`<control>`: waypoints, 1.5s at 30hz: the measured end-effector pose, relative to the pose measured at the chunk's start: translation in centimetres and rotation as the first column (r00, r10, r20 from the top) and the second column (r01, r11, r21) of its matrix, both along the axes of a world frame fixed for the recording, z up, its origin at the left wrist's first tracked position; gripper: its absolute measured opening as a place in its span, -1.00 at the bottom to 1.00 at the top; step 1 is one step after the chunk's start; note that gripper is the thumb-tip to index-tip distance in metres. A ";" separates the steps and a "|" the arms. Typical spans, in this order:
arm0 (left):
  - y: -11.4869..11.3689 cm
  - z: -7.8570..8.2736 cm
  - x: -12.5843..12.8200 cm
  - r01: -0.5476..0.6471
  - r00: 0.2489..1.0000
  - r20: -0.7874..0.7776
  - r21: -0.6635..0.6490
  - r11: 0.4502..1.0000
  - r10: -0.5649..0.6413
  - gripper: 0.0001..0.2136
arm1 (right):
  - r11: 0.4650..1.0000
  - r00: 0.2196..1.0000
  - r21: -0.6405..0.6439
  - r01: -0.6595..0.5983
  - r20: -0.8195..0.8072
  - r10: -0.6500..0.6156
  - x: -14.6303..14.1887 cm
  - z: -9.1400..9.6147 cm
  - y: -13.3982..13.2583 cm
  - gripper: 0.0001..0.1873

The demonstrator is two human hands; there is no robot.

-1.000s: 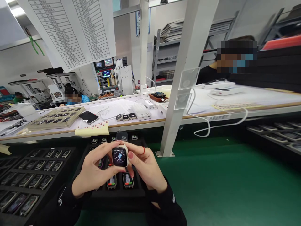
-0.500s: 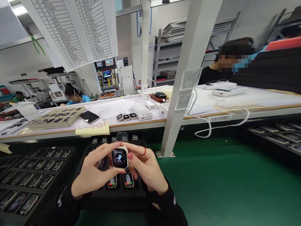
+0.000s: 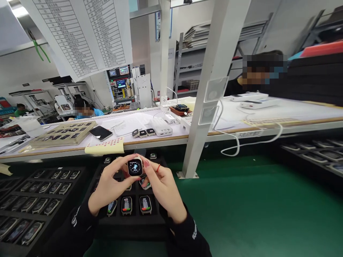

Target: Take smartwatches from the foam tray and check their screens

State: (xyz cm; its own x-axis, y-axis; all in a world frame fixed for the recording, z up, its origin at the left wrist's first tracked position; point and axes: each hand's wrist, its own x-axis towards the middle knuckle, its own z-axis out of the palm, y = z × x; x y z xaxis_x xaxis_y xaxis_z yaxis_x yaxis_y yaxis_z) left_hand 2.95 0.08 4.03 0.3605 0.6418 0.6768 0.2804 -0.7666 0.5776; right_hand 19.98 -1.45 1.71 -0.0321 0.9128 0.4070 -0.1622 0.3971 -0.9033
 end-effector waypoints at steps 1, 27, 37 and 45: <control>0.1 -0.1 0.0 -0.001 1.000 -0.001 -0.010 1.000 0.001 -0.47 | 1.000 1.000 -0.002 -0.010 0.008 0.010 0.0 0.0 0.0 -0.54; 0.1 -1.1 0.5 0.010 1.000 -0.001 0.029 1.000 -0.010 -0.45 | 0.984 0.981 0.021 -0.176 -0.083 0.177 -0.2 0.0 0.3 -0.60; -0.1 -0.9 0.3 -0.005 0.999 -0.040 0.033 0.999 0.007 -0.48 | 0.977 0.976 0.009 -0.214 -0.044 0.214 0.1 -0.1 0.1 -0.52; -0.1 -1.1 0.3 0.004 0.999 -0.054 -0.008 1.000 -0.005 -0.44 | 0.991 0.991 -0.030 -0.133 -0.027 0.132 0.1 -0.3 0.4 -0.58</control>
